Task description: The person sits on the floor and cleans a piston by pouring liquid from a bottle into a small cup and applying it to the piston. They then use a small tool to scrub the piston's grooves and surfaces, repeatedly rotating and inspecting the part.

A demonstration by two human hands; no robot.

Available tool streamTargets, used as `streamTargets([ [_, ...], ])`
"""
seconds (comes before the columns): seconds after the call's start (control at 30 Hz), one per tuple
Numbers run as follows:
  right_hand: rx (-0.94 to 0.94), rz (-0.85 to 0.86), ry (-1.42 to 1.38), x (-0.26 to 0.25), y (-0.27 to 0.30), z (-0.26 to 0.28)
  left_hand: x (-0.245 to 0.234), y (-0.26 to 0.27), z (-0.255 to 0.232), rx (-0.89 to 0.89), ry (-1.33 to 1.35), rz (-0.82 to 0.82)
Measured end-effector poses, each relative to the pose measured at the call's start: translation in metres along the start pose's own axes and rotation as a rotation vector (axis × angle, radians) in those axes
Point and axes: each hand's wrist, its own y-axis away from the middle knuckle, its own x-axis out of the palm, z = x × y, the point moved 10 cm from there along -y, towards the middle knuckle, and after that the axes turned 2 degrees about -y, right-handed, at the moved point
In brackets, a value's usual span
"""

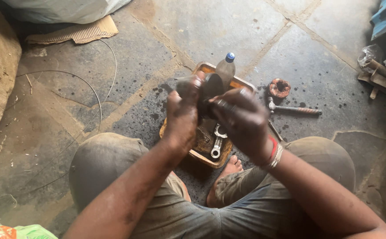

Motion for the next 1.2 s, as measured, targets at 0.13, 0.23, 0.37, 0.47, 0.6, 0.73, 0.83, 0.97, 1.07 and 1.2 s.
streamTargets([
  [0.13, -0.012, 0.004, 0.097, 0.005, -0.005, 0.001, 0.003, -0.001, -0.012, 0.011, -0.053, 0.024],
  [0.23, 0.005, 0.004, 0.129, 0.004, -0.007, 0.002, -0.004, 0.004, -0.006, -0.118, -0.106, -0.037],
  [0.37, -0.104, 0.045, 0.067, 0.017, -0.008, 0.014, -0.016, -0.01, -0.022, 0.002, -0.052, -0.029],
  [0.47, 0.04, 0.096, 0.008, 0.029, -0.003, -0.011, -0.014, -0.018, -0.019, 0.076, -0.001, 0.053],
  [0.6, -0.038, 0.079, 0.058, 0.037, 0.005, -0.012, -0.032, -0.026, -0.001, -0.067, -0.08, -0.076],
  [0.73, 0.13, 0.055, 0.078, 0.037, 0.003, -0.032, -0.023, -0.025, 0.006, -0.028, -0.025, -0.016],
  [0.83, 0.331, 0.111, 0.053, 0.034, 0.006, -0.054, -0.025, -0.025, 0.026, -0.128, -0.058, -0.083],
  [0.97, 0.112, 0.08, 0.054, 0.032, 0.002, -0.026, -0.025, -0.032, 0.032, -0.205, -0.051, -0.118],
  [1.07, 0.149, 0.068, 0.023, 0.035, 0.007, -0.027, -0.023, -0.03, 0.035, -0.216, -0.071, -0.1],
  [1.2, 0.113, 0.061, 0.098, 0.027, 0.002, -0.034, -0.011, -0.031, 0.033, -0.146, -0.017, -0.012],
])
